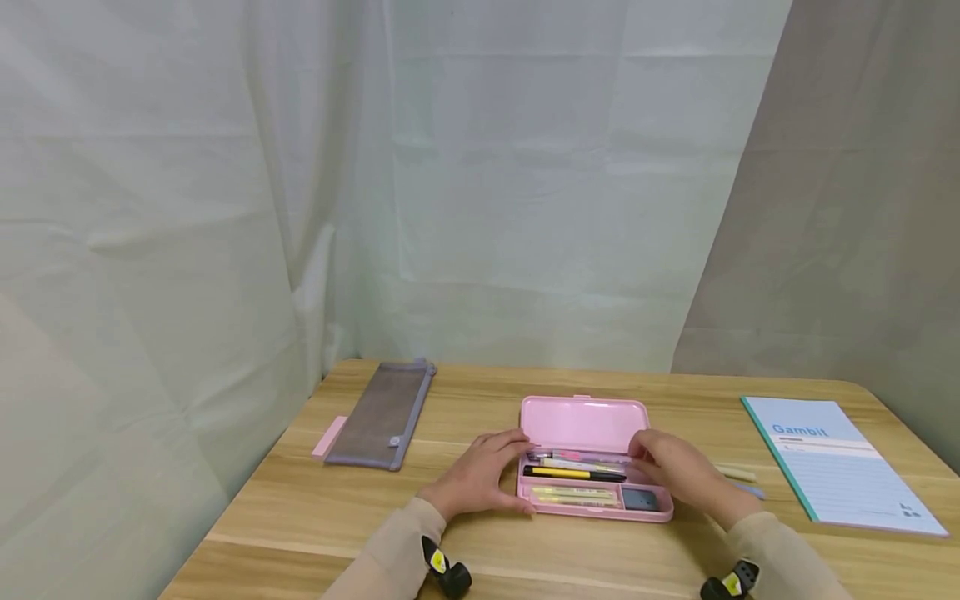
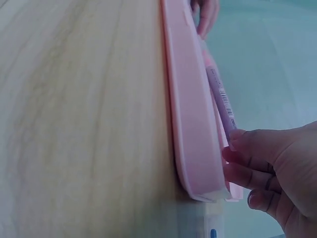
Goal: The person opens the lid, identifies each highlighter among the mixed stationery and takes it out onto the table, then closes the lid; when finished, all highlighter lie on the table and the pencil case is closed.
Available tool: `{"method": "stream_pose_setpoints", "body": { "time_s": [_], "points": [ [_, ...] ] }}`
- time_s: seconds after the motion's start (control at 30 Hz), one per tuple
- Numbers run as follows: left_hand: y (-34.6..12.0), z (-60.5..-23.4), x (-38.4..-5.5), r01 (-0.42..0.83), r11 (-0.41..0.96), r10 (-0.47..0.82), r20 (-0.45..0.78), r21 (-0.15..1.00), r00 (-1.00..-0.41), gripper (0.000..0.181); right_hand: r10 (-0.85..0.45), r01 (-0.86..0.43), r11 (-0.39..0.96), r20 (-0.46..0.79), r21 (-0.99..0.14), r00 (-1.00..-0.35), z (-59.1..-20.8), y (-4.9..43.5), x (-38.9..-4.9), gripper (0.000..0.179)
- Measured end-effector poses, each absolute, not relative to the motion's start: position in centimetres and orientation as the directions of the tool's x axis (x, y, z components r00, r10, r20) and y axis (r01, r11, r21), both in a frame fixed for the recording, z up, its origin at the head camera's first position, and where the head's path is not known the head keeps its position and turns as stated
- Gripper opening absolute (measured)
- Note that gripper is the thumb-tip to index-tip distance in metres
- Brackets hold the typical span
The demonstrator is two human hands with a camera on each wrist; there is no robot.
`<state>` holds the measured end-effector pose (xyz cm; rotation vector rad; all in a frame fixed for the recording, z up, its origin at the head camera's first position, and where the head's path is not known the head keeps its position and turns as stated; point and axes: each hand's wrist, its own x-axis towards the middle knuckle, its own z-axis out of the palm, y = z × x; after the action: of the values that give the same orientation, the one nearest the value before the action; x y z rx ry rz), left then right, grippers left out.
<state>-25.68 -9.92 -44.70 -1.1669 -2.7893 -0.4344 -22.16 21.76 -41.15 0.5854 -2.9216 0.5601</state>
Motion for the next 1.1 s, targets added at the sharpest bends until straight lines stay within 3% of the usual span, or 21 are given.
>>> {"method": "stream_pose_setpoints", "body": {
  "time_s": [0.43,1.1],
  "points": [
    [-10.0,-44.9,-25.7,0.701,0.677,0.677,0.181,0.224,-0.713,0.093,-0.388,-0.478,0.773,0.284,-0.417,-0.877,-41.2,23.1,-22.1,0.01],
    [-10.0,-45.0,-25.8,0.712,0.667,0.684,0.198,0.218,-0.702,0.092,-0.293,-0.397,0.817,0.291,-0.419,-0.911,-39.2,25.3,-21.0,0.006]
  ]
}}
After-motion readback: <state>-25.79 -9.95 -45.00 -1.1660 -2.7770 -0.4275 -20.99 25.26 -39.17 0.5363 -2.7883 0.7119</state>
